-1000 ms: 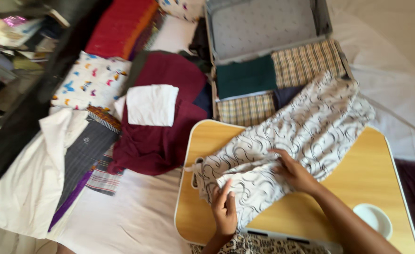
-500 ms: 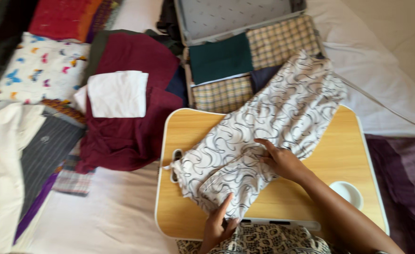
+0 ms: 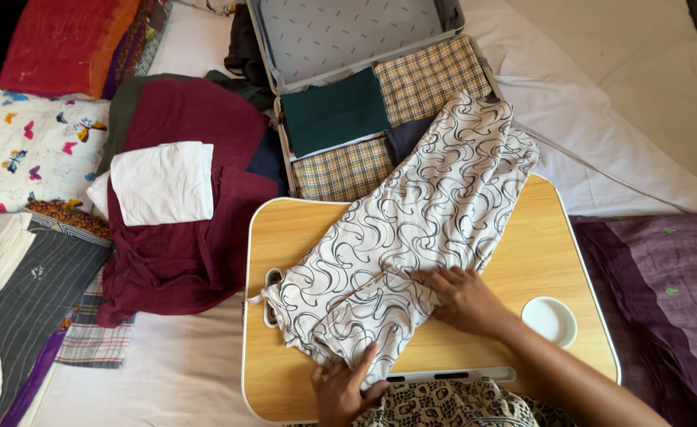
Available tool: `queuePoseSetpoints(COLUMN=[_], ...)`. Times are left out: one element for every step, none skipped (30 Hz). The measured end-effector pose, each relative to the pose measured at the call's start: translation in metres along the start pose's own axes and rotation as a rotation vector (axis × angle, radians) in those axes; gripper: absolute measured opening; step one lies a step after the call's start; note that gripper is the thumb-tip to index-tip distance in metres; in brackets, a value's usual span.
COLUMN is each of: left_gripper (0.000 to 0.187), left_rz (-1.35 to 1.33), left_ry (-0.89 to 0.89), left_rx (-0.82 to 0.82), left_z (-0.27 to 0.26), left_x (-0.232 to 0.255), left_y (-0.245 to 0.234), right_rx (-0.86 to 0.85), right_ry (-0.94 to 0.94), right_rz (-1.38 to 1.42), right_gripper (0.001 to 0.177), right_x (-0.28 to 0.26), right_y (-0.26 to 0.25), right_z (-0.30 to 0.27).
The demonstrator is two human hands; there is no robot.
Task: The person folds various garments, including a plaid shirt, a dark blue t-shirt, a green t-shirt, and a patterned white top, on a wooden folding board. The folded clothes are then placed into an open suitcase on the bed.
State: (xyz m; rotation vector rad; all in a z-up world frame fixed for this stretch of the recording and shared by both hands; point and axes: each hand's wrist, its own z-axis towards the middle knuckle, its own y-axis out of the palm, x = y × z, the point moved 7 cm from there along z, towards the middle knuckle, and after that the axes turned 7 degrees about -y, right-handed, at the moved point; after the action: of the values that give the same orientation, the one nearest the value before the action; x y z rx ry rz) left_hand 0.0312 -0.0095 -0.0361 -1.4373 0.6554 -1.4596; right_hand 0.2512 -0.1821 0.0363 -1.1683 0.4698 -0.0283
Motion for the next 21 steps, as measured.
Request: queuePoseSetpoints(left_gripper=[0.062,0.060,0.059,0.059,0.055,0.052,0.049,0.050,0.050,0.051,0.054,0.058,0.063,0.071,0.080,0.089,0.094,0.100,0.106,0.108,0.111], left_rz=[0.033,0.011,-0.014,-0.038,-0.014,0.011,0.036,0.067,0.103,0.139,0.036,-0.062,-0.158,-0.208,-0.263,-0.317,-0.302,-0.289,-0.278,-0.269,-0.265], left_ry=[0.014,0.023,0.029,0.035,0.056,0.077,0.099,-0.071,-0.255,-0.443,-0.454,-0.461,-0.465,-0.497,-0.529,-0.558,-0.599,-0.640,-0.677,-0.677,-0.670], left_rx=[0.031,0.038,0.043,0.049,0.075,0.101,0.127,-0.041,-0.201,-0.358,-0.209,-0.057,0.099,0.165,0.232,0.302,0.273,0.244,0.211,0.214,0.216], left_z=[0.002,0.001,-0.003,-0.007,-0.008,-0.008,-0.007,-0.005,-0.011,-0.020,-0.020,-0.021,-0.024,-0.027,-0.027,-0.027,-0.023,-0.017,-0.010,-0.004,0.003], left_x=[-0.002,-0.006,-0.012,-0.019,-0.025,-0.031,-0.036,-0.053,-0.073,-0.089,-0.089,-0.088,-0.086,-0.085,-0.083,-0.081,-0.079,-0.077,-0.075,-0.071,-0.067], left_y=[-0.004,-0.009,-0.018,-0.028,-0.037,-0.046,-0.054,-0.049,-0.048,-0.045,-0.058,-0.069,-0.081,-0.085,-0.086,-0.086,-0.080,-0.075,-0.073,-0.075,-0.075], right_rx=[-0.008,0.007,0.020,0.033,0.019,0.005,-0.008,-0.034,-0.062,-0.090,-0.091,-0.091,-0.094,-0.099,-0.106,-0.112,-0.056,0.003,0.065,0.022,-0.020], right_ry=[0.060,0.051,0.043,0.034,0.064,0.093,0.122,0.139,0.146,0.153,0.151,0.150,0.148,0.134,0.119,0.103,-0.011,-0.124,-0.230,-0.256,-0.277], right_rz=[0.070,0.038,0.006,-0.026,0.014,0.055,0.096,0.103,0.115,0.127,0.143,0.160,0.175,0.107,0.035,-0.039,-0.045,-0.050,-0.058,-0.074,-0.097], right_gripper=[0.069,0.069,0.070,0.071,0.070,0.069,0.069,0.072,0.075,0.078,0.077,0.075,0.074,0.079,0.083,0.088,0.078,0.068,0.058,0.056,0.053], right_x=[-0.002,-0.010,-0.017,-0.026,-0.033,-0.041,-0.046,-0.050,-0.056,-0.061,-0.065,-0.066,-0.065,-0.065,-0.064,-0.062,-0.068,-0.073,-0.079,-0.079,-0.077], right_y=[0.010,0.017,0.024,0.029,0.037,0.044,0.048,0.049,0.050,0.050,0.047,0.042,0.036,0.030,0.025,0.023,0.021,0.019,0.020,0.029,0.039], right_z=[-0.003,-0.003,-0.003,-0.001,0.001,0.004,0.008,0.011,0.015,0.019,0.024,0.027,0.029,0.032,0.032,0.032,0.033,0.032,0.030,0.028,0.025])
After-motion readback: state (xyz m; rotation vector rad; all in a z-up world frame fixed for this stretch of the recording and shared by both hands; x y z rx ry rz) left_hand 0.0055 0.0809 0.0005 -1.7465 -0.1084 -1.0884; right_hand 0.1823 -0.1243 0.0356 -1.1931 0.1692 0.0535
